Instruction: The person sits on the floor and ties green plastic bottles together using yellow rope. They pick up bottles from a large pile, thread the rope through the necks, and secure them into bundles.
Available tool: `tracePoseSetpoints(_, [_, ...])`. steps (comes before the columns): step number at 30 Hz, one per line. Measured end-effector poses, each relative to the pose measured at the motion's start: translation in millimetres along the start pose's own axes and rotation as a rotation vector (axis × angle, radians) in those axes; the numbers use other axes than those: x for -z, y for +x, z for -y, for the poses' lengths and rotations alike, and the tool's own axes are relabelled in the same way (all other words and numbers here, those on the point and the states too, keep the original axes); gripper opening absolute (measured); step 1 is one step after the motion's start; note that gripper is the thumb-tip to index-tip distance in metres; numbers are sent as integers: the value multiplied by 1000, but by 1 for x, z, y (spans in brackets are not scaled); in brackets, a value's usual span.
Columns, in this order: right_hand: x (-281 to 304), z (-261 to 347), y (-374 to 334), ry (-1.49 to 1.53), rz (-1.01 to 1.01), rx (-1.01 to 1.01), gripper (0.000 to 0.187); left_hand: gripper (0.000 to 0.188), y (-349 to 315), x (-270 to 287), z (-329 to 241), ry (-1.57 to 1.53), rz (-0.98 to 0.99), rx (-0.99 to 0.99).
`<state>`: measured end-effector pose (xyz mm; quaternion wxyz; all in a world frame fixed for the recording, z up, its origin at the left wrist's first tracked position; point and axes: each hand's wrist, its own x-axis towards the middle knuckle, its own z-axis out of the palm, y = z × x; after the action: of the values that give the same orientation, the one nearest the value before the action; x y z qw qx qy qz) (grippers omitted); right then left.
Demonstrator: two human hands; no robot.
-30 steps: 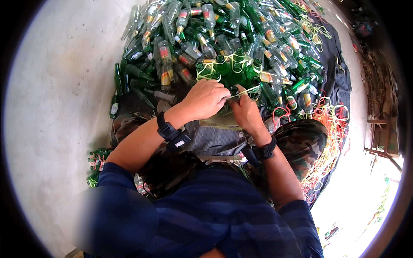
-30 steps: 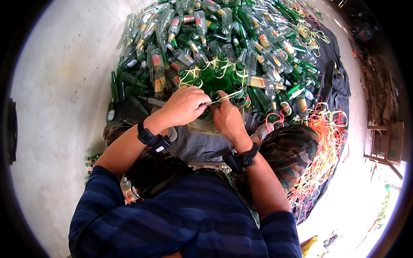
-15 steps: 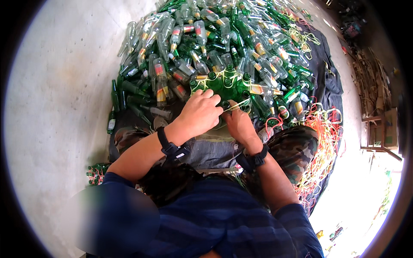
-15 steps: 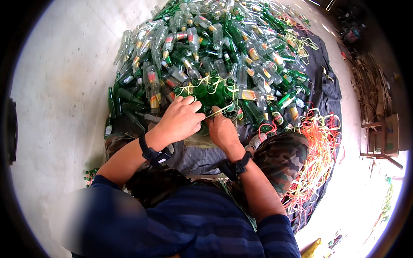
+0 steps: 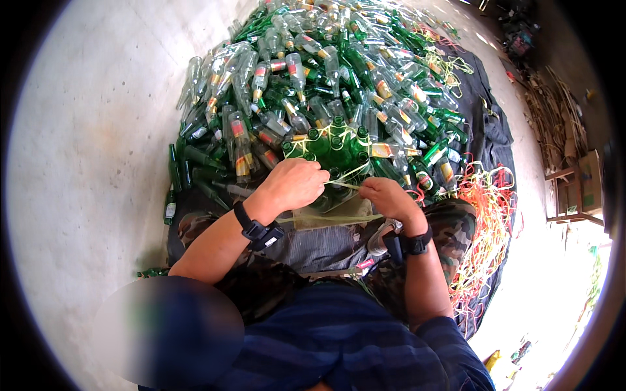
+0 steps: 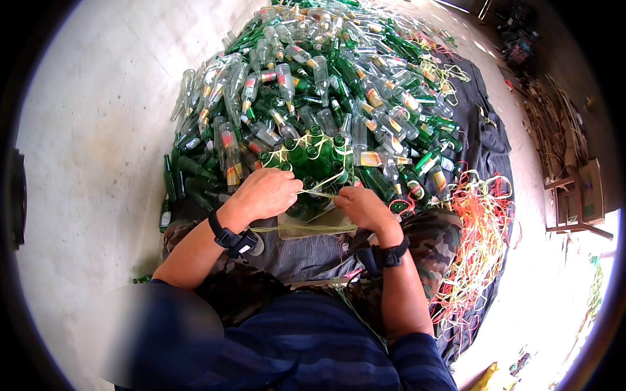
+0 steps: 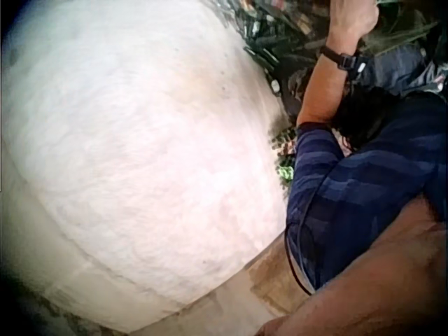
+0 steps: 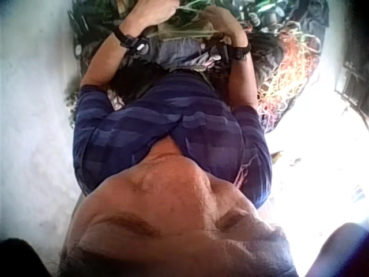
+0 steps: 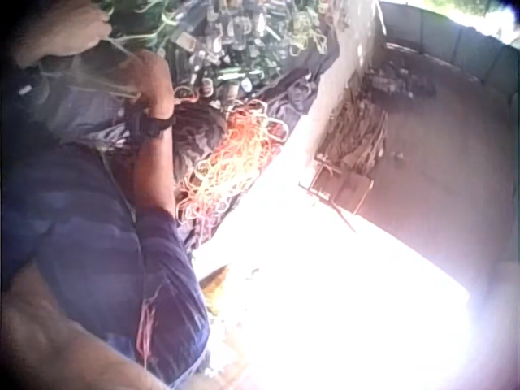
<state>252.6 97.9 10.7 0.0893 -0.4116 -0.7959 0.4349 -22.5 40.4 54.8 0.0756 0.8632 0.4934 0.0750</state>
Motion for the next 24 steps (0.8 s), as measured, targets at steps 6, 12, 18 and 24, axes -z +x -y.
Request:
tracePoseSetpoints(6, [10, -6, -8, 89, 62, 31, 27, 9, 3, 2, 5, -32, 23, 7])
tracePoseSetpoints(12, [-30, 0, 3, 1, -21, 128, 24, 5, 4, 14, 16, 51, -59, -27])
tracePoseSetpoints(18, [-47, 9, 12, 119, -39, 48, 28, 5, -4, 29, 20, -60, -51, 22])
tracePoseSetpoints(24, [-59, 23, 11, 256, -54, 3, 29, 9, -5, 24, 40, -65, -101, 27])
